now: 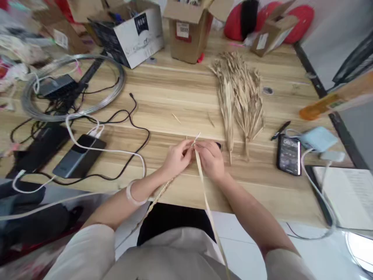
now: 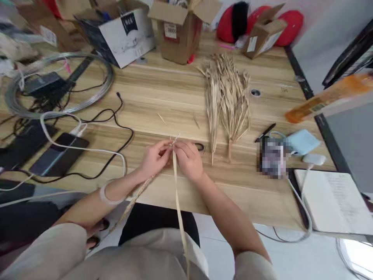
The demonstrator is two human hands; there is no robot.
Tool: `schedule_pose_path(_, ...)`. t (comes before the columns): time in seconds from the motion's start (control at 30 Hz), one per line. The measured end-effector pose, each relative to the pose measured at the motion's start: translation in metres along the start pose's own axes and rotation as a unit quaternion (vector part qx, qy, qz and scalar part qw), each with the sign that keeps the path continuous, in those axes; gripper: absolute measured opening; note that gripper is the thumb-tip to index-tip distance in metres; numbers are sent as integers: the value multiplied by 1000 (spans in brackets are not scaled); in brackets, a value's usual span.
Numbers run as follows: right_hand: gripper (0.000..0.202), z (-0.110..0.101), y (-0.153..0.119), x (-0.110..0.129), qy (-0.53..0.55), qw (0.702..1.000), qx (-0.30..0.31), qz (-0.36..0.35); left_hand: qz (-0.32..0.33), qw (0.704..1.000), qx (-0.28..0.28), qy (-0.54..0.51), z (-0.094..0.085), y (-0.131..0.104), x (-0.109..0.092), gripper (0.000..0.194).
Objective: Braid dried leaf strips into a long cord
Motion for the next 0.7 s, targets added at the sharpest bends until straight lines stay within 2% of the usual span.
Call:
schedule_pose_path(0.13, 12, 1, 0, -11, 8, 999, 20, 39, -29, 998, -16, -56, -1, 2, 0, 28)
schedule_pose_path(0.33, 9, 3, -3, -16, 25, 999, 19, 43, -43, 993, -25, -102, 1, 2, 8, 27)
schedule_pose_path(0.7, 12, -5, 6, -10, -73, 997, 30, 22, -27, 998, -8, -60, 3, -1, 4, 25)
Point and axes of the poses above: each hand's wrist, its own y-axis towards the middle knuckle, its own z-axis out of the palm, x = y × z, the point moved 7 cm from there along y, towards the middle knuckle, and after that the axes turned 14 degrees about z, right-handed, at the moved point
